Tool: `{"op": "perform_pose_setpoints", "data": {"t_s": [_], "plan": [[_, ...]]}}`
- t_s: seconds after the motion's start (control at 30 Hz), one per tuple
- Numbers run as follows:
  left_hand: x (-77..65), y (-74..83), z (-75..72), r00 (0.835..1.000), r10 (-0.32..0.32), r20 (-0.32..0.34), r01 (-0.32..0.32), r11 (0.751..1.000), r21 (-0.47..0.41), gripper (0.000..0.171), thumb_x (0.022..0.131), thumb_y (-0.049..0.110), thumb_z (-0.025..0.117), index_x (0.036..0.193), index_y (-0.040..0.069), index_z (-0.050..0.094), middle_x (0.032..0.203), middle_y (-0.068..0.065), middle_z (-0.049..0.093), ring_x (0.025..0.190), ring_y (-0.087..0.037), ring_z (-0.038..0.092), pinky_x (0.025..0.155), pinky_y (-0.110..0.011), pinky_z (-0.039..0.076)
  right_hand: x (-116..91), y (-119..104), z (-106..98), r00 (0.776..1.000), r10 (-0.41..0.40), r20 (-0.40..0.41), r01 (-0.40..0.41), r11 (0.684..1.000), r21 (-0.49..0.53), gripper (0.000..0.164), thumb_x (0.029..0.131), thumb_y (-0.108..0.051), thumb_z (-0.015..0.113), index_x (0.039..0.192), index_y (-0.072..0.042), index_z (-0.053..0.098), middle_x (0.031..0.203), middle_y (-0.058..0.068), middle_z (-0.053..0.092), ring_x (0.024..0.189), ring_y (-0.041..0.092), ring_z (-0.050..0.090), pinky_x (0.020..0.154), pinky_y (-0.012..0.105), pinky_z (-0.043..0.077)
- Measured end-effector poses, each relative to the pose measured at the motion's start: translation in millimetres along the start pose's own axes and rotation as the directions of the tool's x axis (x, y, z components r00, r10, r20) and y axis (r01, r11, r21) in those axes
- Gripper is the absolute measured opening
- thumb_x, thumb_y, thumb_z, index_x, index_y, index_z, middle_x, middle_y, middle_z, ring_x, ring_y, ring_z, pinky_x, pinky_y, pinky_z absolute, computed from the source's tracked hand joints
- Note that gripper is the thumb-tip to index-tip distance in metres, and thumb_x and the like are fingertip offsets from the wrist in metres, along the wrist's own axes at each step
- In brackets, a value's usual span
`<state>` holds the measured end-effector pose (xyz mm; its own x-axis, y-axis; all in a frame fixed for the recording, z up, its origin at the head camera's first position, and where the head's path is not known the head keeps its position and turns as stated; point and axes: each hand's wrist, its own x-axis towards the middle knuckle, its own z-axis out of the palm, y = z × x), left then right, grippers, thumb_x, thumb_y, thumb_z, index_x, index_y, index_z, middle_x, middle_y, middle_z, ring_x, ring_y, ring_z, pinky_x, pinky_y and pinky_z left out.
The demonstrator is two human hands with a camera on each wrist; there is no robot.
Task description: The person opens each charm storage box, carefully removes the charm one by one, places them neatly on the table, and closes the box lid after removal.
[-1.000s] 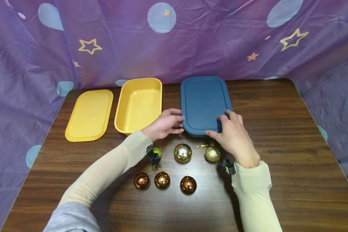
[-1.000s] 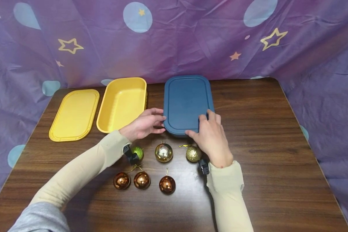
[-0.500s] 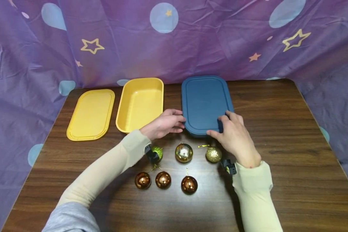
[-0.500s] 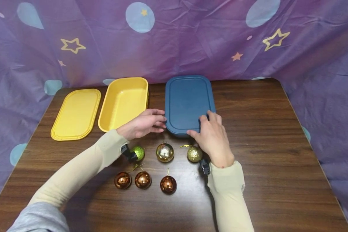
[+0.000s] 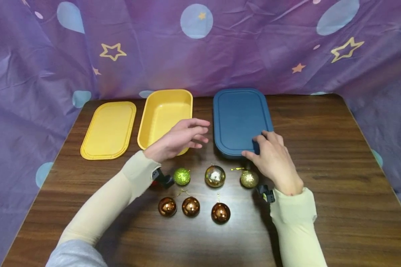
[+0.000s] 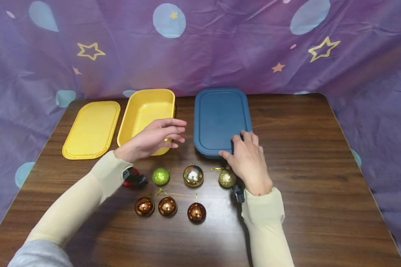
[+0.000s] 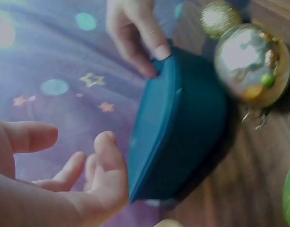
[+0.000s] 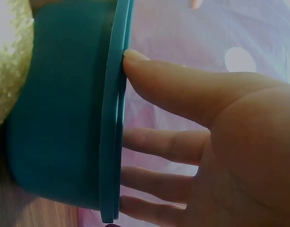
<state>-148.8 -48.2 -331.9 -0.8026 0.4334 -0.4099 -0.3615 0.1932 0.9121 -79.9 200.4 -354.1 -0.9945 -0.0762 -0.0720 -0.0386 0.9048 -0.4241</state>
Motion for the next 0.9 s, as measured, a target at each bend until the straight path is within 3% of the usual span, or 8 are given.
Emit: {"op": "perform_pose_setpoints", "data": {"t_s": [0.17,0.3,0.43,0.57,0.67,0.77,0.83,0.9], "plan": [[-22.9,4.9,-22.7,0.992,0.103,-0.074,-0.105,0.994,-0.025,0.035,0.1,0.014,0.049,0.133,0.001,0.051,0.116,-0.008,0.056,0.091,-0.018,0.062,0.074,-0.026,0.055,-1,-3,0,1.0,-0.007,-0.007,0.007,1.0,-0.003,0.052,0.09,-0.033,0.065,0.127,0.003,0.055,0.146,0.031,0.036,0.134,0.051,0.028,0.104,0.068,0.028],[-41.3,4.0,-49.2,0.972,0.174,-0.156,-0.166,0.984,0.064,0.035,0.101,0.014,0.047,0.132,-0.002,0.051,0.116,-0.005,0.056,0.087,-0.013,0.063,0.08,-0.031,0.055,-1,-7,1,0.999,-0.036,-0.026,0.036,0.999,-0.005,0.045,0.09,-0.027,0.066,0.125,0.001,0.057,0.144,0.029,0.04,0.131,0.051,0.032,0.101,0.067,0.029],[-57.0,-1.3,-82.3,0.934,0.224,-0.278,-0.169,0.964,0.207,0.034,0.1,0.018,0.049,0.128,-0.001,0.054,0.106,0.002,0.058,0.085,-0.009,0.063,0.077,-0.027,0.055,-1,-11,3,0.997,-0.058,-0.046,0.058,0.998,-0.001,0.041,0.09,-0.021,0.066,0.123,0.0,0.058,0.138,0.025,0.046,0.126,0.048,0.037,0.099,0.065,0.033],[-69.6,-9.8,-115.4,0.884,0.239,-0.402,-0.141,0.956,0.258,0.029,0.1,0.021,0.051,0.121,0.002,0.057,0.098,0.009,0.058,0.082,-0.005,0.064,0.072,-0.021,0.054,1,-17,5,0.993,-0.103,-0.064,0.105,0.994,0.025,0.039,0.088,-0.019,0.067,0.121,0.001,0.06,0.125,0.023,0.054,0.117,0.044,0.043,0.095,0.058,0.038],[-78.3,-18.7,-141.9,0.854,0.211,-0.476,-0.127,0.971,0.203,0.019,0.1,0.022,0.05,0.113,0.011,0.059,0.097,0.01,0.057,0.079,-0.003,0.063,0.069,-0.019,0.054,7,-26,6,0.982,-0.179,-0.061,0.184,0.977,0.103,0.036,0.088,-0.018,0.068,0.118,0.002,0.063,0.115,0.021,0.06,0.109,0.038,0.053,0.093,0.051,0.044],[-85.2,-29.2,-168.6,0.827,0.128,-0.547,-0.136,0.99,0.027,0.012,0.099,0.021,0.052,0.105,0.017,0.061,0.1,0.006,0.055,0.077,-0.004,0.061,0.067,-0.018,0.053,14,-40,7,0.97,-0.239,-0.046,0.244,0.947,0.209,0.033,0.089,-0.019,0.067,0.115,0.001,0.064,0.106,0.017,0.065,0.098,0.03,0.061,0.088,0.045,0.049],[-88.7,-37.0,-185.0,0.799,0.064,-0.598,-0.147,0.985,-0.091,0.01,0.098,0.019,0.053,0.102,0.019,0.062,0.103,0.003,0.052,0.077,-0.006,0.059,0.066,-0.018,0.053,19,-52,8,0.965,-0.258,-0.04,0.259,0.929,0.262,0.03,0.09,-0.019,0.067,0.112,0.0,0.065,0.101,0.014,0.068,0.092,0.026,0.064,0.084,0.042,0.051],[-91.8,-45.1,-198.9,0.76,0.004,-0.65,-0.147,0.975,-0.166,0.01,0.098,0.018,0.053,0.099,0.02,0.062,0.103,0.004,0.05,0.077,-0.007,0.056,0.064,-0.016,0.051,24,-64,9,0.962,-0.269,-0.045,0.27,0.918,0.292,0.027,0.09,-0.02,0.066,0.11,-0.001,0.065,0.097,0.011,0.069,0.088,0.023,0.065,0.083,0.04,0.052]]}}
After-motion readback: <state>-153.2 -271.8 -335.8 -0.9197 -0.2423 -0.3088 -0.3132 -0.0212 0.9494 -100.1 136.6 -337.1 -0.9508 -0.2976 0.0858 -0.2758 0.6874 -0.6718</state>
